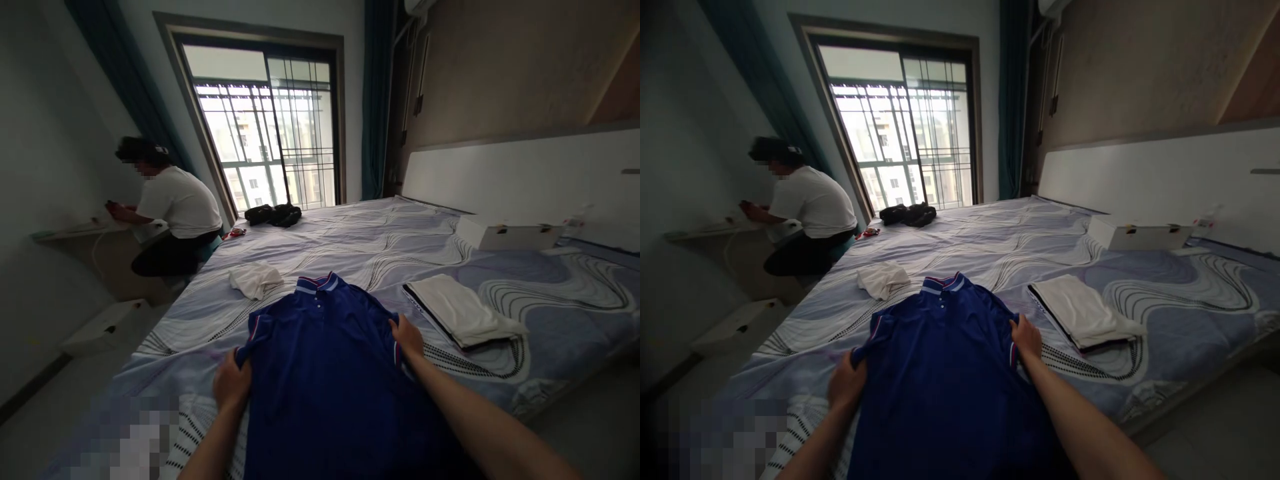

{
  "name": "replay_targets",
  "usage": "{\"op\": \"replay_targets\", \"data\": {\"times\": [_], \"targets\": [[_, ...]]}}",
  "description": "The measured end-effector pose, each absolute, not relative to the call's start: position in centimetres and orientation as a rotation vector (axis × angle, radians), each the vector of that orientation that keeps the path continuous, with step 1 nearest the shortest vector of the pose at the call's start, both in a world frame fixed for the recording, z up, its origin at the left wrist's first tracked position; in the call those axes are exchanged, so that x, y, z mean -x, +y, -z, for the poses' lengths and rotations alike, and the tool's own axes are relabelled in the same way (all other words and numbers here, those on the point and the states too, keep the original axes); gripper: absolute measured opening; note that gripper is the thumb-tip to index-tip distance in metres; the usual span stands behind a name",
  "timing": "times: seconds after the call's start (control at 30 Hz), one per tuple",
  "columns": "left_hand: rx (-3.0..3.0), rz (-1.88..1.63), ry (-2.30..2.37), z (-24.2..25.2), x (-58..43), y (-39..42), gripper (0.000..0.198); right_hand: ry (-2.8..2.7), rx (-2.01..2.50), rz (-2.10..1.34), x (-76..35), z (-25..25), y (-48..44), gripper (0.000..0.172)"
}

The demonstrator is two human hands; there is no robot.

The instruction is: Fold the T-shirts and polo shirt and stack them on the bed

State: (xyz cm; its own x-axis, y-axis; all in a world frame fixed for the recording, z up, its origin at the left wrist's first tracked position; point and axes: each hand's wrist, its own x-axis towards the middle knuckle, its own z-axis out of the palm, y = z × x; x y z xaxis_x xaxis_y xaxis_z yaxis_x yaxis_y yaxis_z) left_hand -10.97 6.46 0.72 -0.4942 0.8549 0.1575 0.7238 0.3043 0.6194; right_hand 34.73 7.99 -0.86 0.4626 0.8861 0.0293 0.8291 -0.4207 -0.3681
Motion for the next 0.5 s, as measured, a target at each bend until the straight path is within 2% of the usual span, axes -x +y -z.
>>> {"op": "replay_targets", "data": {"times": [0.17, 0.33, 0.4, 0.5], "targets": [[-1.042, -1.26, 2.605, -0.2, 13.8, 6.4, 0.039, -1.146, 2.473, -0.232, -37.9, -0.2, 12.1, 0.043], [-0.935, -1.359, 2.677, -0.5, 16.1, 7.0, 0.066, -1.088, 2.47, -0.189, -40.9, -0.3, 15.6, 0.04], [-1.018, -1.335, 2.676, -2.0, 16.8, 8.6, 0.06, -1.153, 2.491, -0.186, -41.0, -1.0, 16.9, 0.041], [-1.53, -1.138, 2.636, -4.8, 16.3, 12.5, 0.046, -1.374, 2.506, -0.063, -39.7, -3.1, 19.1, 0.039]]}}
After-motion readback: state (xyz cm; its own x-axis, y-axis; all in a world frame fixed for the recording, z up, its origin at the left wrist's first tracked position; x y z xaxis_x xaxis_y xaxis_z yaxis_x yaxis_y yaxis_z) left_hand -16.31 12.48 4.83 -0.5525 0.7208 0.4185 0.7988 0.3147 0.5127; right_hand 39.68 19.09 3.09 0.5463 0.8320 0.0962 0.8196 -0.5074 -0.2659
